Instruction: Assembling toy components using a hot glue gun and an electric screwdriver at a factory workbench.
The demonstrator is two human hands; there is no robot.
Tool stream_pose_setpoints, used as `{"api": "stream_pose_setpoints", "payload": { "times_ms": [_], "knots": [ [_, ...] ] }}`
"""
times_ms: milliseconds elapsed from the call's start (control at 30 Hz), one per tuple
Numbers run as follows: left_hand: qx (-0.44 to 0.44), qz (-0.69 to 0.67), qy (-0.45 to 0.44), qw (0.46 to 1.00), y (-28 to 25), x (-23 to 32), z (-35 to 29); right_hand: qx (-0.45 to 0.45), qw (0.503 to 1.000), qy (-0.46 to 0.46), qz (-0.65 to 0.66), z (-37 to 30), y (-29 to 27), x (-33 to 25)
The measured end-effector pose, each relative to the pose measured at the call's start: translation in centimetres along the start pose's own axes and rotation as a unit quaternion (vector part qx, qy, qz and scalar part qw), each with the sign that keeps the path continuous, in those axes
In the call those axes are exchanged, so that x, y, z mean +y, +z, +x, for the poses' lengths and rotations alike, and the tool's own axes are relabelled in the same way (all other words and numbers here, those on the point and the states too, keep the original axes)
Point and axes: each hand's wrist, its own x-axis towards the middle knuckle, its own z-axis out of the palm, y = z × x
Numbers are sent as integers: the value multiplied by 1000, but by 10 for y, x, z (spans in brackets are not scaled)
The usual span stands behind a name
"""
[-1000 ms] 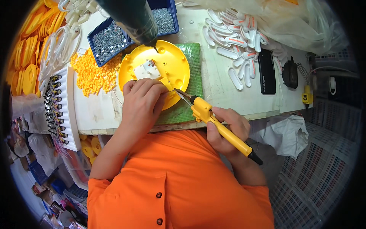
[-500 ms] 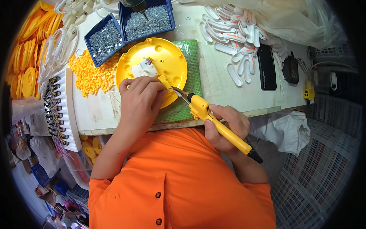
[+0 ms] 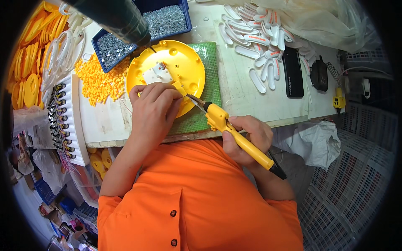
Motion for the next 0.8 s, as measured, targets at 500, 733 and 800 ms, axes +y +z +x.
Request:
{"api": "stream_pose_setpoints", "payload": {
  "times_ms": [500,733,800],
  "knots": [
    [0,-17,-9,1000,0,-1,0,-31,999,-32,5,1,-6,1],
    [-1,-13,-9,1000,0,-1,-1,-30,998,-60,-10,6,-5,1],
    [-2,-14,-9,1000,-1,-1,-1,-38,997,-67,-13,6,-6,1]
  ]
}}
